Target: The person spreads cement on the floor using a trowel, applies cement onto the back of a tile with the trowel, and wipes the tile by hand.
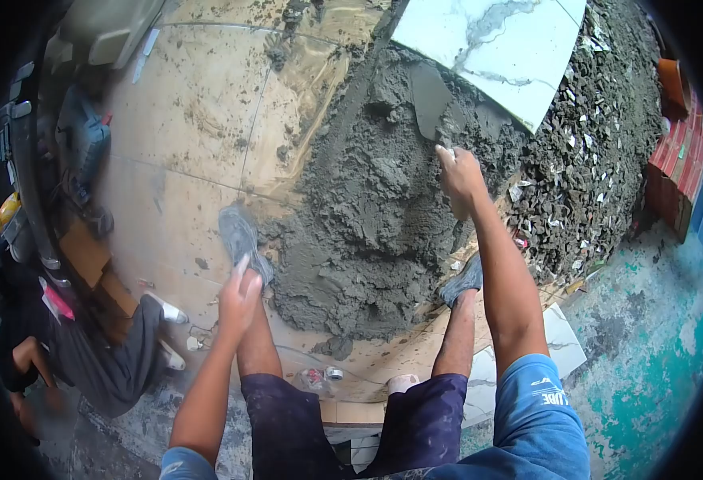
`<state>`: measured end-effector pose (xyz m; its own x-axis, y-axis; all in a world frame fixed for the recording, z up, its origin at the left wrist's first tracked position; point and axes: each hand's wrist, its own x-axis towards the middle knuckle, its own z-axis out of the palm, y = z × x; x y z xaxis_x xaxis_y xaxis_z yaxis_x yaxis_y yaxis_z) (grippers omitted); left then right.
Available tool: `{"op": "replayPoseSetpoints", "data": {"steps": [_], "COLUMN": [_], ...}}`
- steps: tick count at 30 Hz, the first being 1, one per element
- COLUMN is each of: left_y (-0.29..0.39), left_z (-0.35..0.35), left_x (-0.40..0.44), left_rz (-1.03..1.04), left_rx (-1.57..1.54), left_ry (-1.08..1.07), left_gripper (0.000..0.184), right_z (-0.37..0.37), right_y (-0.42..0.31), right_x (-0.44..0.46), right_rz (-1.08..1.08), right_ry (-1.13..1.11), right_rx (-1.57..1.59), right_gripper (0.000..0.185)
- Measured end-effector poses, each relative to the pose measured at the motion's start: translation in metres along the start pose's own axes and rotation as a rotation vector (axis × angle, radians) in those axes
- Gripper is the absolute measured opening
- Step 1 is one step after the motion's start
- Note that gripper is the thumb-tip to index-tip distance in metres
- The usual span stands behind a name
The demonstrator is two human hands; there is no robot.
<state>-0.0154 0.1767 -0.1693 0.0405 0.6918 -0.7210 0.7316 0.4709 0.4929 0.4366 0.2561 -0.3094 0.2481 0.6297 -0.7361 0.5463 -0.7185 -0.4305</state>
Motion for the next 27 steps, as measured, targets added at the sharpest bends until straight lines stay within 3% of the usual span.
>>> {"op": "replayPoseSetpoints", "data": {"steps": [3, 4, 6, 9, 11, 13, 15, 16, 19, 21, 23, 25, 27], "left_y": [-0.002, -0.002, -0.02, -0.007, -0.006, -0.001, -0.002, -0.003, -0.011, -0.015, -0.016, -0.016, -0.017], "left_z": [-0.016, -0.019, -0.018, -0.011, -0.004, -0.001, 0.003, 0.004, 0.012, 0.015, 0.015, 0.017, 0.019], "left_x": [-0.065, -0.088, -0.14, -0.202, -0.24, -0.263, -0.268, -0.269, -0.258, -0.254, -0.251, -0.248, -0.249], "left_rz": [-0.172, -0.254, -0.169, -0.294, -0.285, -0.265, -0.271, -0.281, -0.309, -0.289, -0.269, -0.287, -0.279], "left_rx": [0.15, 0.228, 0.303, 0.376, 0.427, 0.488, 0.508, 0.523, 0.535, 0.55, 0.568, 0.579, 0.593], "left_ry": [-0.076, -0.109, -0.079, -0.136, -0.139, -0.21, -0.212, -0.217, -0.181, -0.181, -0.178, -0.18, -0.176], "left_gripper": [0.054, 0.055, 0.057, 0.066, 0.071, 0.078, 0.08, 0.082, 0.082, 0.083, 0.084, 0.086, 0.086], "right_z": [0.0, 0.007, 0.027, 0.067, 0.095, 0.106, 0.096, 0.092, 0.056, 0.02, -0.005, -0.031, -0.038], "right_y": [-0.025, -0.03, -0.049, -0.077, -0.074, -0.072, -0.084, -0.083, -0.072, -0.062, -0.046, -0.044, -0.023], "right_x": [-0.031, -0.032, -0.033, -0.017, -0.003, -0.005, -0.027, -0.032, -0.04, -0.029, -0.01, 0.004, 0.027], "right_rz": [0.157, 0.114, 0.038, -0.093, 0.138, 0.142, 0.363, 0.37, 0.257, 0.159, 0.278, 0.246, 0.03], "right_ry": [-0.011, 0.027, 0.104, 0.285, 0.138, 0.19, 0.102, 0.097, 0.078, 0.034, -0.046, -0.074, -0.123], "right_rx": [0.215, 0.2, 0.186, 0.033, 0.429, 0.434, 0.757, 0.789, 0.635, 0.362, 0.49, 0.397, 0.025], "right_gripper": [0.041, 0.041, 0.042, 0.042, 0.041, 0.039, 0.036, 0.034, 0.038, 0.034, 0.031, 0.035, 0.044]}}
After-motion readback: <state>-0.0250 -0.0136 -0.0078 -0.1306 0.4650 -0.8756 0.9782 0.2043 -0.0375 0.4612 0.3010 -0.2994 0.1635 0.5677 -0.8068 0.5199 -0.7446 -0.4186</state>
